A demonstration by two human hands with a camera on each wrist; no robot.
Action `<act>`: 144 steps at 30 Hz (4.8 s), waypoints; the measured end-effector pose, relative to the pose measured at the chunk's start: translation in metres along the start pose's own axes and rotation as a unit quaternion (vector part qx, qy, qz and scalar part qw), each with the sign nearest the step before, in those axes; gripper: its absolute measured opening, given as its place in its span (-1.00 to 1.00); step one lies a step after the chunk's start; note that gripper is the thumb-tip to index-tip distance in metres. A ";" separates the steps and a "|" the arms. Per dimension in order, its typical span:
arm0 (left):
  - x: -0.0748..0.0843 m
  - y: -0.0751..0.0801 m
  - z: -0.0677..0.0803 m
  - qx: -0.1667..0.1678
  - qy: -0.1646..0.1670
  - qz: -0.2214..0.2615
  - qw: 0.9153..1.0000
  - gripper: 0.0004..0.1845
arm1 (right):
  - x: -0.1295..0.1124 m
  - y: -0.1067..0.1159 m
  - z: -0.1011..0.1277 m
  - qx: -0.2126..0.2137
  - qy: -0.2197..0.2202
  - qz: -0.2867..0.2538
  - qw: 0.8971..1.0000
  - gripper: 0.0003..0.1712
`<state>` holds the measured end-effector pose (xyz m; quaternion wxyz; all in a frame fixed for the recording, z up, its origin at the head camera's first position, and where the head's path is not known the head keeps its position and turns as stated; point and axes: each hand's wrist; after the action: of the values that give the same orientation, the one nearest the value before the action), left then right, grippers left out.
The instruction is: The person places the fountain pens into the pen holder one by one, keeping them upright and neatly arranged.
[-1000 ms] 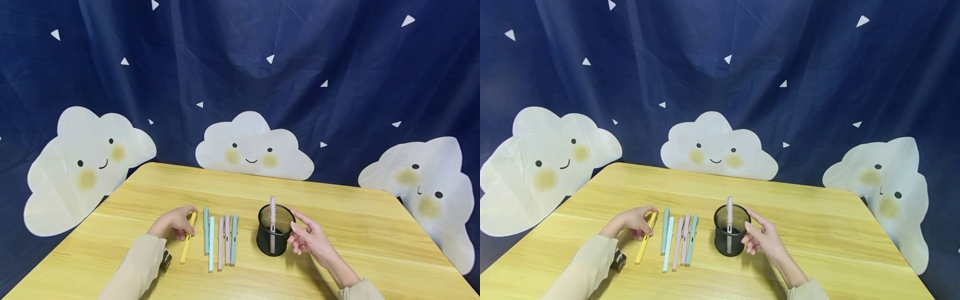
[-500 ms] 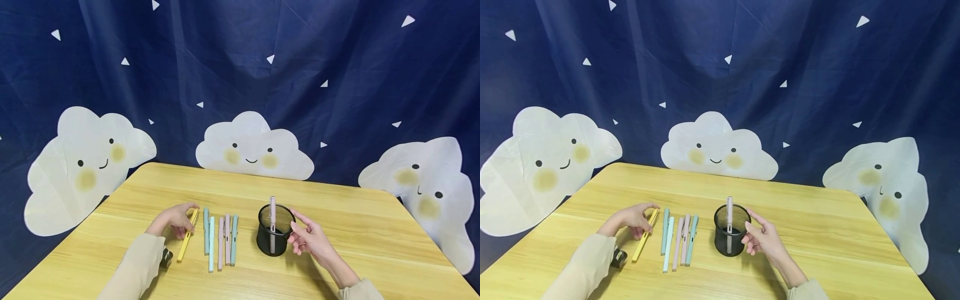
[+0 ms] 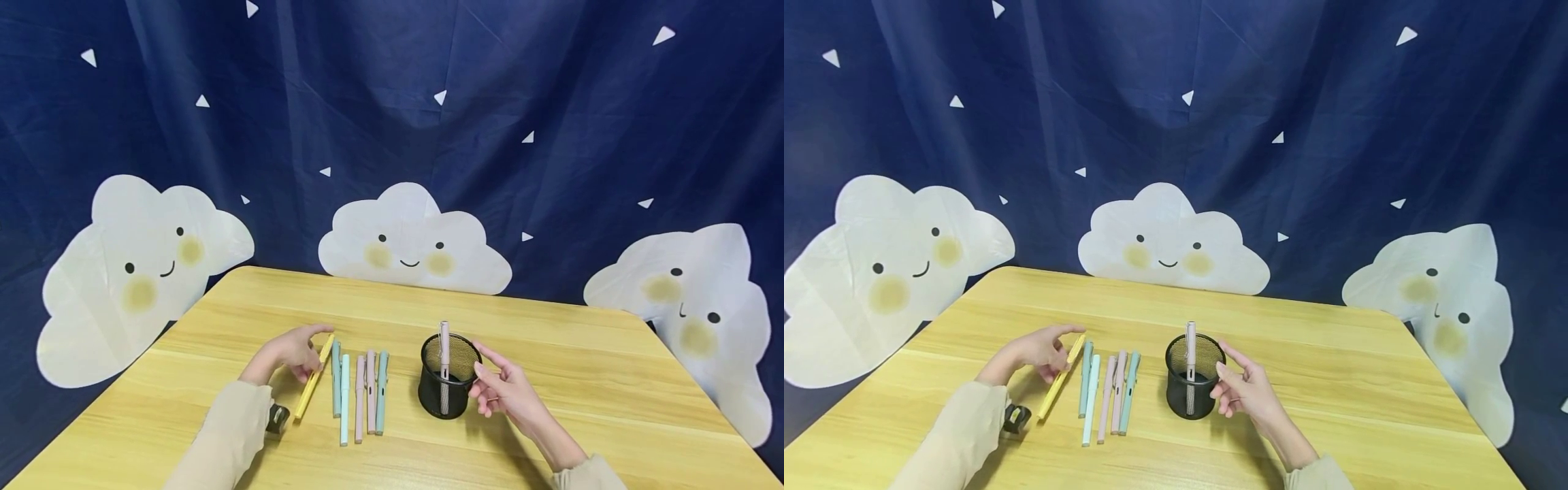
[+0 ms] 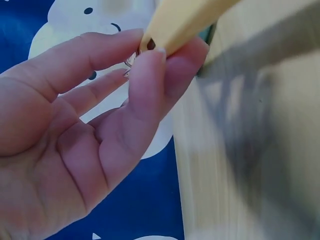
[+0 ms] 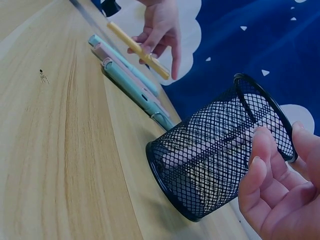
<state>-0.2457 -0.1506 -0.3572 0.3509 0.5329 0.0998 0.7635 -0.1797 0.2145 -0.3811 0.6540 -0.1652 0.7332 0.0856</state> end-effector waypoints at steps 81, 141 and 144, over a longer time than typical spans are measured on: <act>0.060 -0.037 -0.021 -0.056 -0.253 0.073 0.963 -0.72 | -0.002 -0.003 0.000 0.041 -0.012 0.054 0.998 -0.29; 0.113 -0.079 -0.027 0.078 -0.295 0.238 0.922 -0.61 | -0.004 -0.004 0.000 0.056 -0.022 0.080 0.995 -0.27; 0.111 -0.082 -0.029 0.078 -0.291 0.224 0.927 -0.61 | -0.004 -0.004 -0.001 0.056 -0.021 0.079 0.995 -0.27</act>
<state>-0.2567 -0.0123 -0.3298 0.1418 0.7659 -0.0689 0.6233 -0.1783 0.2108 -0.3767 0.6686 -0.0680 0.7338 0.0994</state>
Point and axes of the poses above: each hand's wrist, its own z-axis away from the middle knuckle, its own y-axis out of the back of the hand, x = y × z, and after that the axes turned 8 degrees about y, right-handed
